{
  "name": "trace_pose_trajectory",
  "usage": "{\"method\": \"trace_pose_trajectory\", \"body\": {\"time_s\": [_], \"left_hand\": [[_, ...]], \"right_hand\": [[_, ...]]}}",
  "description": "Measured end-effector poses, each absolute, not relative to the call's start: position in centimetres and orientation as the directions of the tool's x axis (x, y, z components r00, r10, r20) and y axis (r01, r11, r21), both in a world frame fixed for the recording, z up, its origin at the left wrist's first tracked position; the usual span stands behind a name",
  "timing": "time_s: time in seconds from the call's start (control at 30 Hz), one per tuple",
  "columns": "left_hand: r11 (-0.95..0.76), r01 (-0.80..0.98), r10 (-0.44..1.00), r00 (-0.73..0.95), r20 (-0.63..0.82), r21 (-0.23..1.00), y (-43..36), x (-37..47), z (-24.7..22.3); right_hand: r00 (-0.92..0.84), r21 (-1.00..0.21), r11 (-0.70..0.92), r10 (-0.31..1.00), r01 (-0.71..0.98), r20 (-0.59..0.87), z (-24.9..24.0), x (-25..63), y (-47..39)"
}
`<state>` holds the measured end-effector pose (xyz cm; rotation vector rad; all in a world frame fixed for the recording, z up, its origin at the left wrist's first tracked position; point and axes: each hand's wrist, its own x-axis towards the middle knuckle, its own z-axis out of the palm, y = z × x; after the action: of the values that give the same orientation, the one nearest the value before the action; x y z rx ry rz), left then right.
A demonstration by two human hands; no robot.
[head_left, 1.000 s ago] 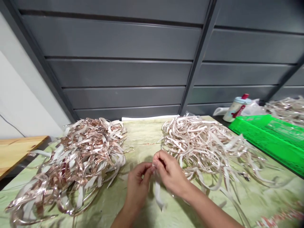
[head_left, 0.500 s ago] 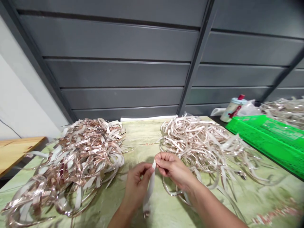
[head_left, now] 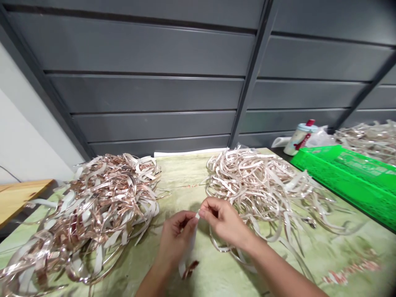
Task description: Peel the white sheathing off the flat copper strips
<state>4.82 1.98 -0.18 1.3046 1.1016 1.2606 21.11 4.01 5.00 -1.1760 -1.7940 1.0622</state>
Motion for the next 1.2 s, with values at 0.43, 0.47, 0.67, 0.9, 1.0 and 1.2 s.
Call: {"method": "trace_pose_trajectory", "body": {"time_s": [0.43,0.47,0.67,0.9,1.0,1.2], "left_hand": [[-0.039,-0.21,0.997,-0.075,0.023,0.977,1.4,5.3,-0.5],[-0.024,-0.259,0.996,-0.084,0.002,0.966,1.4,5.4,-0.5],[0.014,-0.414,0.984,-0.158,-0.087,0.91,1.2,6.0,-0.3],[0.004,-0.512,0.957,-0.246,-0.151,0.859,0.9,6.9,-0.3],[-0.014,-0.587,0.951,-0.259,-0.171,0.81,0.9,7.2,-0.4],[-0.106,-0.583,0.97,-0.238,-0.044,0.806,0.6,7.2,-0.4]], "right_hand": [[-0.249,-0.933,-0.234,0.954,-0.272,-0.167,3.3,18.6,3.6],[-0.249,-0.94,-0.218,0.957,-0.265,-0.151,3.3,18.5,3.5],[-0.211,-0.944,-0.175,0.97,-0.281,-0.117,2.5,17.7,3.3],[-0.186,-0.905,-0.187,0.975,-0.382,-0.123,2.7,17.2,2.7],[-0.153,-0.897,-0.165,0.982,-0.411,-0.111,3.1,17.1,2.4],[-0.151,-0.964,-0.015,0.988,-0.265,0.026,3.3,16.8,2.4]]}}
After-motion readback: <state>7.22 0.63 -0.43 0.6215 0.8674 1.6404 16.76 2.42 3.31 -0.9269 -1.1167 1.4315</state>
